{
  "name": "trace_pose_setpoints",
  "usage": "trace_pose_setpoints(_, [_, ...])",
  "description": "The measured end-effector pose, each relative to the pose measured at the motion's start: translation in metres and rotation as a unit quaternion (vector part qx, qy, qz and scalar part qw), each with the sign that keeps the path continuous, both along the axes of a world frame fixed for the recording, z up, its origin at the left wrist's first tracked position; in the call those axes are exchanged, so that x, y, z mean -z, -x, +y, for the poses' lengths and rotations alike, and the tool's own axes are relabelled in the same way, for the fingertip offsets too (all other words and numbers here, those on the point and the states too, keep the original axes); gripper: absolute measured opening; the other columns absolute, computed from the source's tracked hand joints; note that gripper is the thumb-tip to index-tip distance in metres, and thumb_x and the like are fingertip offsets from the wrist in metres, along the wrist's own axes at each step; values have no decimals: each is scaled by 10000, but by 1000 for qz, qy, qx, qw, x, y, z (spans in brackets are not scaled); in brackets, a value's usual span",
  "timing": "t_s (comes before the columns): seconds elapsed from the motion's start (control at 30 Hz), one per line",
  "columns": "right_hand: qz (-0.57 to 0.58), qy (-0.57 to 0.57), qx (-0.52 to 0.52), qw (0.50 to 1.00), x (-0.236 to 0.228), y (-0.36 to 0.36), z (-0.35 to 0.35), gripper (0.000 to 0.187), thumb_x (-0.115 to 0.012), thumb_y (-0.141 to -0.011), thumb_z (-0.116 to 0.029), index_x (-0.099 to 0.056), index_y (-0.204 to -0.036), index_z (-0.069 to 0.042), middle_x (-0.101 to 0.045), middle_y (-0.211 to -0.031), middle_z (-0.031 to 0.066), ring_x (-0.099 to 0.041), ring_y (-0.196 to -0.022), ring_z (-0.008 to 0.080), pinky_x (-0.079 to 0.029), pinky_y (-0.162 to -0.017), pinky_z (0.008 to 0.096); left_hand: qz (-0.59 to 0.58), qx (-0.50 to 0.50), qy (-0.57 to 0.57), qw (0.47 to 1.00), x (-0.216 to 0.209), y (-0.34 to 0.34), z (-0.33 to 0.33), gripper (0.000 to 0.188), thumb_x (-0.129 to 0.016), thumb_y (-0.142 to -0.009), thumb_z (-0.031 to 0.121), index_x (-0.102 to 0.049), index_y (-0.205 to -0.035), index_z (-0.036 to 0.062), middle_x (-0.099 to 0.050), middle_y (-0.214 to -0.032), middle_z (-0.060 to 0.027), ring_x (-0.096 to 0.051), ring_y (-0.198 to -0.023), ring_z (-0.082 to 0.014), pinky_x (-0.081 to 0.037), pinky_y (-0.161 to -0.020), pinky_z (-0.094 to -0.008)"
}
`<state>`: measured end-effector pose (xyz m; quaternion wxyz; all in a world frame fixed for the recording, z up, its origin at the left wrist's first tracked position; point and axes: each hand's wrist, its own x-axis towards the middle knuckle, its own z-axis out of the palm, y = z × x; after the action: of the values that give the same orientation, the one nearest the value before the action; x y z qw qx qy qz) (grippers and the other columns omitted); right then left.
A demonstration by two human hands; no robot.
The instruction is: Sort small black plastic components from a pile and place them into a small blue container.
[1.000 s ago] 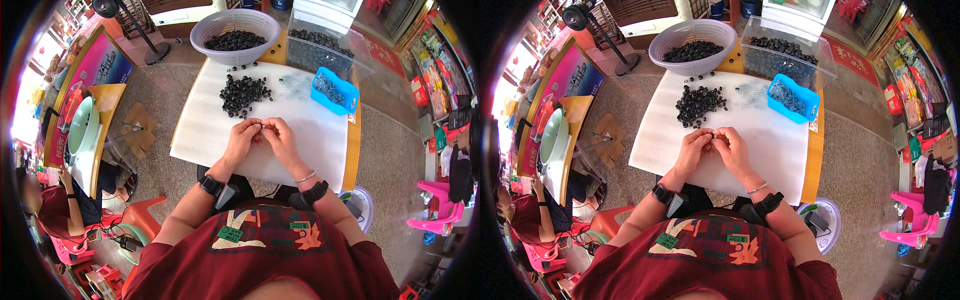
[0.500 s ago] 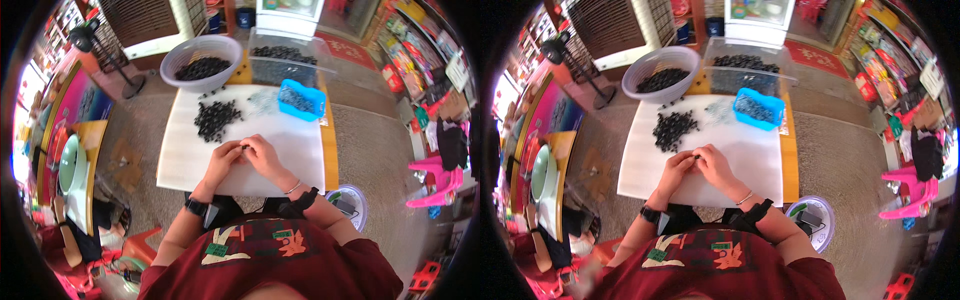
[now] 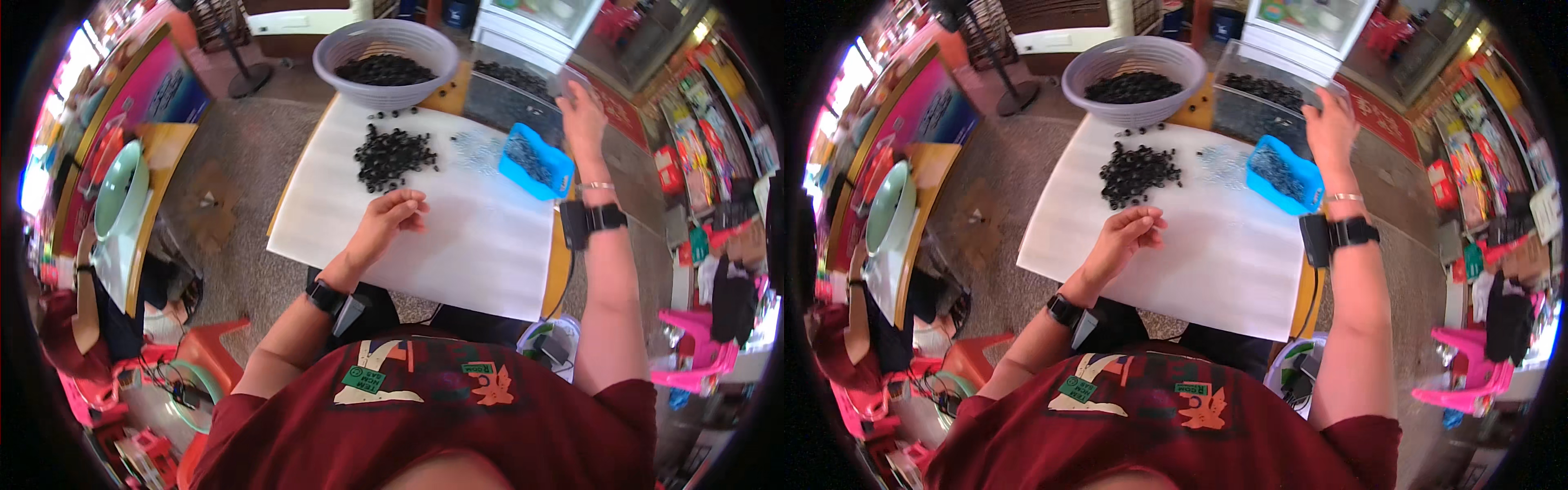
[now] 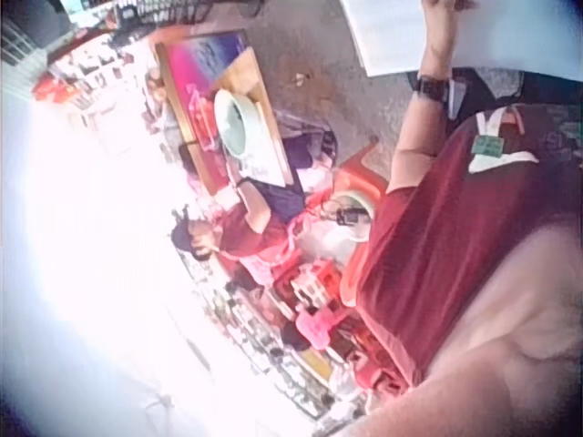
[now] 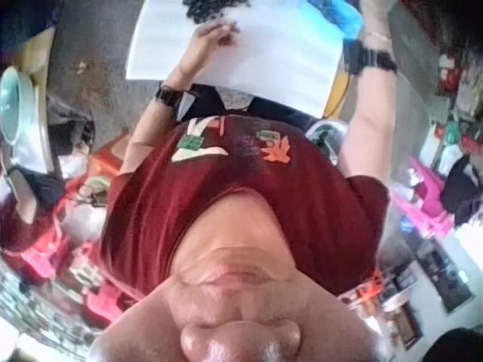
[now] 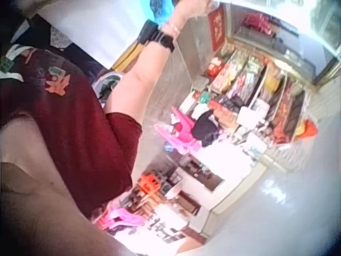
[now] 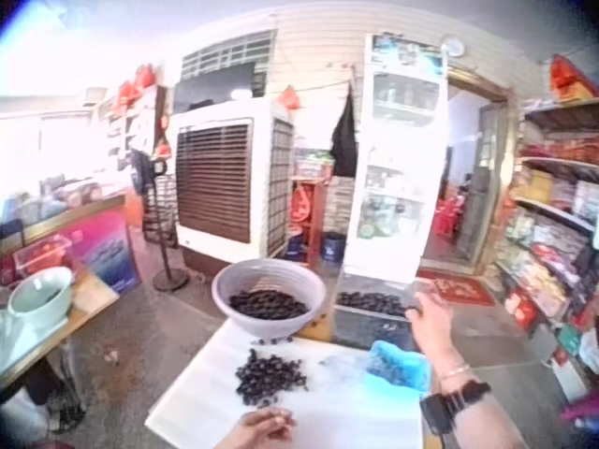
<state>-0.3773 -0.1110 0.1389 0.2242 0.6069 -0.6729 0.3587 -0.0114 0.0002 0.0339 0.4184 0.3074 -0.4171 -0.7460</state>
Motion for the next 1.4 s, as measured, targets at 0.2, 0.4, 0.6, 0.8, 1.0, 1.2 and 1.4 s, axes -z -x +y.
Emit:
trace_pose_setpoints(0.2, [-147,-61,-228,961,35,-92,73,123,-656,-800,-90,-657,-918,-55,-639,-951,95,-605,-838,234,-457,-781,360,-171,-306,143,925,9,-29,-45,204,-561,-932,164,-622,-1058,15,-629,-1020,-49,-572,-954,-148,-445,-879,-301])
trace_pose_setpoints(0.4, [-268,-150,-268,913,85,-136,133,65,-644,-809,-49,-647,-853,-2,-647,-839,107,-617,-740,216,-486,-696,330,-499,-315,429,684,26,-24,-91,335,-625,-854,204,-609,-1157,63,-557,-1271,-150,-459,-1223,-324,-351,-1016,-440])
trace_pose_setpoints(0.6, [-337,-201,-267,881,107,-155,156,69,-647,-815,-58,-648,-856,-3,-652,-837,100,-626,-743,208,-482,-693,316,-516,-257,457,678,40,-10,-98,393,-633,-840,224,-586,-1199,69,-549,-1283,-142,-450,-1234,-342,-318,-1037,-477])
trace_pose_setpoints(0.8, [-314,-234,-272,879,123,-159,156,58,-636,-829,-102,-648,-853,-50,-644,-841,47,-598,-718,179,-403,-767,331,-530,-199,513,645,38,0,-75,384,-619,-852,197,-587,-1219,89,-527,-1331,-121,-420,-1292,-317,-296,-1082,-477])
trace_pose_setpoints(1.0, [-279,-222,-277,892,128,-161,153,28,-631,-824,-99,-639,-837,-76,-628,-817,19,-581,-717,181,-362,-753,342,-550,-124,529,634,29,2,-48,382,-608,-872,179,-575,-1245,100,-480,-1394,-104,-378,-1339,-302,-239,-1113,-494])
trace_pose_setpoints(1.2, [-234,-189,-271,914,134,-165,155,21,-622,-813,-76,-631,-830,-85,-624,-824,16,-585,-768,197,-360,-738,355,-537,-89,543,640,22,1,-29,388,-597,-881,159,-561,-1264,109,-464,-1408,-101,-351,-1357,-314,-200,-1120,-521])
trace_pose_setpoints(1.4, [-221,-175,-274,920,132,-166,156,35,-622,-806,-64,-628,-834,-83,-622,-829,21,-587,-779,206,-360,-741,358,-529,-67,556,637,20,-2,-19,420,-634,-853,156,-566,-1267,140,-454,-1417,-100,-338,-1365,-320,-199,-1118,-529])
